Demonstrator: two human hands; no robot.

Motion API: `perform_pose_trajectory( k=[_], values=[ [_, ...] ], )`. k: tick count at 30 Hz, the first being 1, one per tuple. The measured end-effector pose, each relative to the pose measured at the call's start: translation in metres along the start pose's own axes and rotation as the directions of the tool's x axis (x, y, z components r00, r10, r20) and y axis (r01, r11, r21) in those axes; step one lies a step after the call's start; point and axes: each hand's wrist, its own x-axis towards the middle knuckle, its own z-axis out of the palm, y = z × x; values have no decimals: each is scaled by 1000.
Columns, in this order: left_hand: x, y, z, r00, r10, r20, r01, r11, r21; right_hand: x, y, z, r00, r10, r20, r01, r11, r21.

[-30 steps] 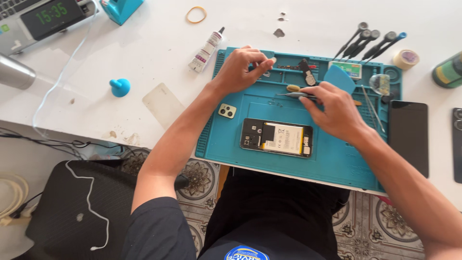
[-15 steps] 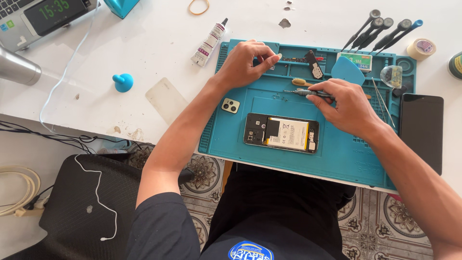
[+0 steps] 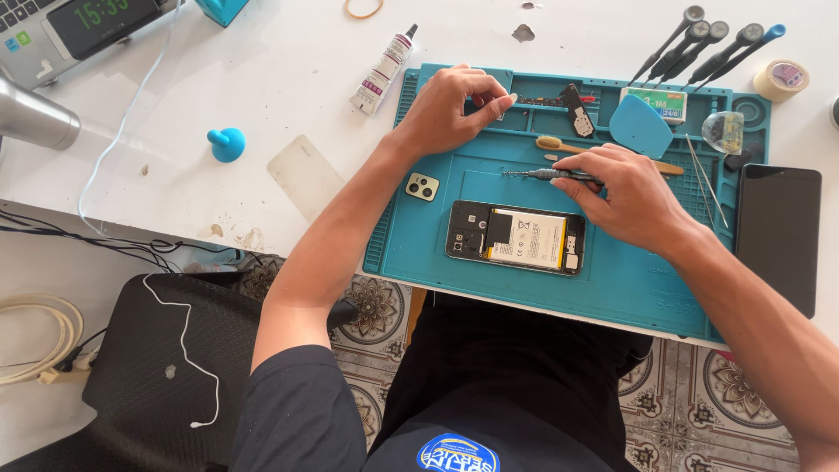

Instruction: The person disassembles a smartphone by removing screws from the back cover and internal components using a screwdriver. They then use a plastic pry tool to separate the back cover from the phone body.

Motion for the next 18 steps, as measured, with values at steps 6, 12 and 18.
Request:
perform_pose_trajectory(
  k=[6,12,18],
  values=[
    [0,1,-1,1000,-9,12,9,1000,11,2,-2,-7,991,123,46,-124,992,-1],
    [0,-1,0,998,56,7,-56,998,31,2,-4,-18,980,190,55,-187,981,-54],
    [0,-3,1,998,66,7,-66,998,12,2,-4,-21,974,220,57,-217,974,-59]
  ],
)
